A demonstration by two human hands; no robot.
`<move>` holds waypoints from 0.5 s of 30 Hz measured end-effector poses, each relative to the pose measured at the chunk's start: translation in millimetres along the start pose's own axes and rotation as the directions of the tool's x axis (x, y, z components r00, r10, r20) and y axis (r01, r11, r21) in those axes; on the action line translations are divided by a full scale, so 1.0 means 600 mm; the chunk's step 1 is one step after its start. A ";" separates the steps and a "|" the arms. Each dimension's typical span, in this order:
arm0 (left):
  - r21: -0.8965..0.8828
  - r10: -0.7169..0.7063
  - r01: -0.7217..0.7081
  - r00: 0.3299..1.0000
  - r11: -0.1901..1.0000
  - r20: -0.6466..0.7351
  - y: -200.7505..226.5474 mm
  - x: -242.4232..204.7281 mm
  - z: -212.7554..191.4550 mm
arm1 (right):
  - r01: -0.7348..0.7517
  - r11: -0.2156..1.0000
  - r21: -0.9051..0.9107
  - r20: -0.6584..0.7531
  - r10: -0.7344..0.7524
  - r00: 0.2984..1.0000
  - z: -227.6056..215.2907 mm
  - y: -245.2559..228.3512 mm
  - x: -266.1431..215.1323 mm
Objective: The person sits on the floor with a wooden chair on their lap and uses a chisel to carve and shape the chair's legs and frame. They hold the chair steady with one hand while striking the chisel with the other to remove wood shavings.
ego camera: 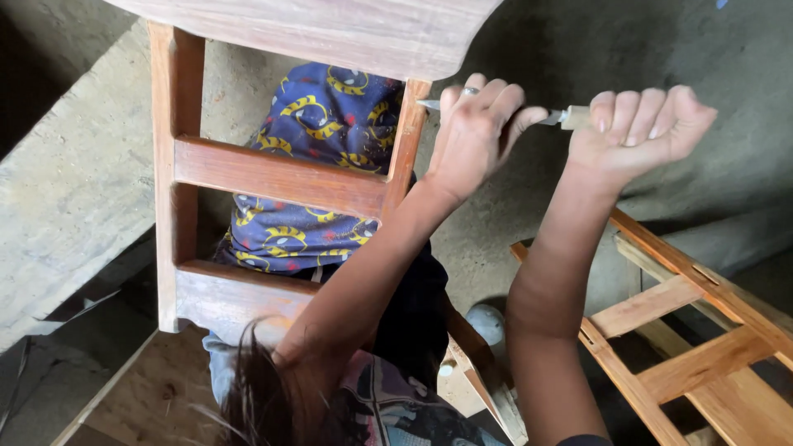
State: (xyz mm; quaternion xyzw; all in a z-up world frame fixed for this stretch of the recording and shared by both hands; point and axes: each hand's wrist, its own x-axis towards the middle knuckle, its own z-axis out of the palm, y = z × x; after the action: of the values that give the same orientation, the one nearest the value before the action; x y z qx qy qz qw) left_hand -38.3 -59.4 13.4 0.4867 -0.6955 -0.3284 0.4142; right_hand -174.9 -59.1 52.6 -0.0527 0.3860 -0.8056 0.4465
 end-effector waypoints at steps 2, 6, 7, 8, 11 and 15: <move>0.031 0.000 0.000 1.000 1.000 0.004 0.003 0.000 -0.004 | 0.020 0.999 -0.047 -0.053 -0.022 0.998 0.007 0.001 -0.006; 0.046 -0.027 0.026 1.000 0.999 0.014 0.001 -0.012 -0.007 | -0.087 0.994 -0.058 -0.060 0.084 0.995 0.005 -0.005 -0.016; 0.025 -0.005 0.004 0.999 1.000 0.041 -0.001 -0.006 -0.007 | -0.012 0.998 -0.060 -0.019 0.011 1.000 -0.002 -0.001 -0.012; 0.003 0.017 -0.017 0.998 1.000 0.066 -0.004 0.000 -0.007 | 0.064 0.996 -0.059 0.022 -0.063 0.998 -0.010 0.002 -0.007; -0.056 0.054 -0.050 0.997 0.997 0.059 -0.015 0.022 -0.001 | 0.046 0.999 -0.012 -0.022 -0.046 0.999 0.025 0.002 0.000; -0.019 0.012 -0.011 0.998 1.000 0.065 -0.001 0.003 -0.005 | 0.009 1.000 -0.023 0.042 -0.008 0.999 0.015 -0.008 -0.014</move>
State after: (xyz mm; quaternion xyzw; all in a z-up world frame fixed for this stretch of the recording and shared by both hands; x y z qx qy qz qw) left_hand -35.6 -61.3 14.8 0.4678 -0.7082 -0.3483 0.3978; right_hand -169.2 -56.6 64.4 -0.0762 0.3855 -0.8016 0.4505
